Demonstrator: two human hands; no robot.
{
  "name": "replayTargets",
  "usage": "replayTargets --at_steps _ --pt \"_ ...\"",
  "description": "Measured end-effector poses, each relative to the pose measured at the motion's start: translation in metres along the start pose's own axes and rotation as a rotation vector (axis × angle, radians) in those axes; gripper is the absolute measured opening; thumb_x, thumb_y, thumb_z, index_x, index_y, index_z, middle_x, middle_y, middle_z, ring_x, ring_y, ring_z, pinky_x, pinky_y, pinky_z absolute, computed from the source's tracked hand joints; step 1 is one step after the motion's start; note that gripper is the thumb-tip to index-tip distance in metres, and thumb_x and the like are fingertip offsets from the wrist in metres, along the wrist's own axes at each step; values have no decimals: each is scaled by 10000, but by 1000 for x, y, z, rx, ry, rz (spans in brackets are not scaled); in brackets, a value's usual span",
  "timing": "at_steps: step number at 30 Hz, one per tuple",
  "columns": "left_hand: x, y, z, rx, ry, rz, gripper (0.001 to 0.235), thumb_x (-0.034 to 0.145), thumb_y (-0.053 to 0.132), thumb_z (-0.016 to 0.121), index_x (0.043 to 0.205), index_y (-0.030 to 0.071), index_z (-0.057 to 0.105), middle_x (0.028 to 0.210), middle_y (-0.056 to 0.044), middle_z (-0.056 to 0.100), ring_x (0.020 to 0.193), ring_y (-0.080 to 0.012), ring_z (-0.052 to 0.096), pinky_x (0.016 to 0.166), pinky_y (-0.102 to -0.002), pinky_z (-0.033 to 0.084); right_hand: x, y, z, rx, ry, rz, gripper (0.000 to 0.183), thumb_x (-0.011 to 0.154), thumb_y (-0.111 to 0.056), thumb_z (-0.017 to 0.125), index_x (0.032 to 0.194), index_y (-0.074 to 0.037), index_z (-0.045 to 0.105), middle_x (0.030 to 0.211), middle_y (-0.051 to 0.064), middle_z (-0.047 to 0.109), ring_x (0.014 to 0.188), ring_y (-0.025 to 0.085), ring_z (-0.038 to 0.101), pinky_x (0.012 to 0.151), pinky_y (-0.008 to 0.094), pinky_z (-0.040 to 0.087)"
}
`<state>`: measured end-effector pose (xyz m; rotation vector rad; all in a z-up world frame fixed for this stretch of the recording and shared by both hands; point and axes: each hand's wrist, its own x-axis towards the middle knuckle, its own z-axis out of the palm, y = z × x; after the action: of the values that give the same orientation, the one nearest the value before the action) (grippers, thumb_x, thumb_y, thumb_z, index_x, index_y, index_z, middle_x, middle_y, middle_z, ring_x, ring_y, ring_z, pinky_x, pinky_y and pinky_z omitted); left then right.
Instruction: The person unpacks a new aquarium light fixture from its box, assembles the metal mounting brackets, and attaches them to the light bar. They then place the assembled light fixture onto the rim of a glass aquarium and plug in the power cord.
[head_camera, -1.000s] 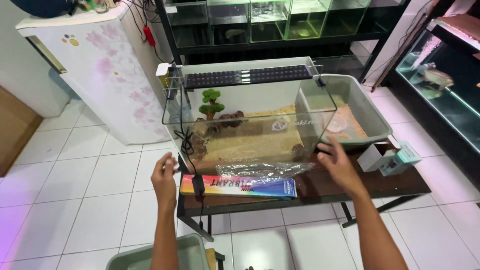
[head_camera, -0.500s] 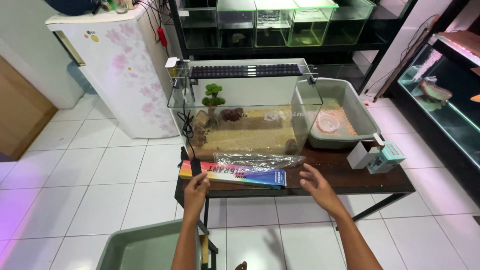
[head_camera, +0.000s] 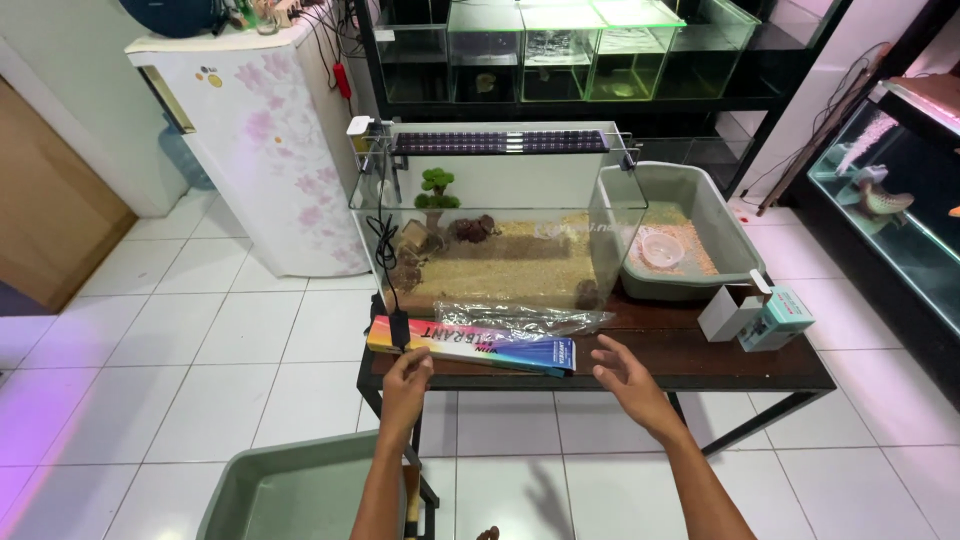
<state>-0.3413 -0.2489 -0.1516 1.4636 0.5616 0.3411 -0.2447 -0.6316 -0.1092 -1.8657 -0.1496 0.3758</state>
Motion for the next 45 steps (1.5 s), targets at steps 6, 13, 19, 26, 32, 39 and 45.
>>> replayTargets --at_steps 6,13,19,26,32,39,45 --pt "24 3 7 201 -75 -133 529 980 272 719 1494 147 732 1526 -61 738 1423 -225 668 1181 -365 501 36 18 13 33 33 64 689 1019 -261 690 1682 -260 505 1601 83 660 1430 206 677 1164 388 505" --pt "114 -118 26 453 -43 309 559 926 245 782 1473 152 711 1499 -74 694 1400 -248 668 1186 -343 492 122 124 49 -10 233 -127 864 878 -131 833 1670 -290 525 1609 77 666 1351 252 726 1136 414 576" --pt "161 -172 58 599 424 1072 606 942 433 761 1413 58 685 1375 -182 661 1244 -415 634 1082 -565 521 167 192 65 -339 319 -221 852 876 -288 852 1648 -436 523 1662 9 515 1525 223 576 1267 421 458" --pt "306 -288 104 455 568 994 521 687 386 890 1172 197 869 1384 -98 709 1268 -291 712 1165 -418 546 292 288 67 -478 644 -493 597 824 -538 836 1405 -406 811 1507 -13 722 1461 218 659 1259 423 476" --pt "266 -266 96 374 438 858 347 948 268 769 1289 262 834 1292 -61 794 1187 -254 766 1025 -388 642 257 239 112 -229 581 -418 653 797 -409 867 1446 -414 786 1536 -93 693 1427 126 679 1182 325 492" --pt "283 -219 79 685 95 479 466 974 620 692 1399 447 771 1676 33 573 1673 -187 393 1405 -460 267 291 246 89 -334 618 -662 666 935 -605 672 1568 -399 652 1617 -51 591 1522 191 569 1237 415 450" --pt "297 -218 101 506 252 640 337 873 448 811 1178 360 926 1178 144 916 1273 -148 677 1202 -381 480 272 217 101 -331 721 -631 679 846 -687 722 1501 -519 659 1601 -151 617 1450 160 659 1138 423 574"
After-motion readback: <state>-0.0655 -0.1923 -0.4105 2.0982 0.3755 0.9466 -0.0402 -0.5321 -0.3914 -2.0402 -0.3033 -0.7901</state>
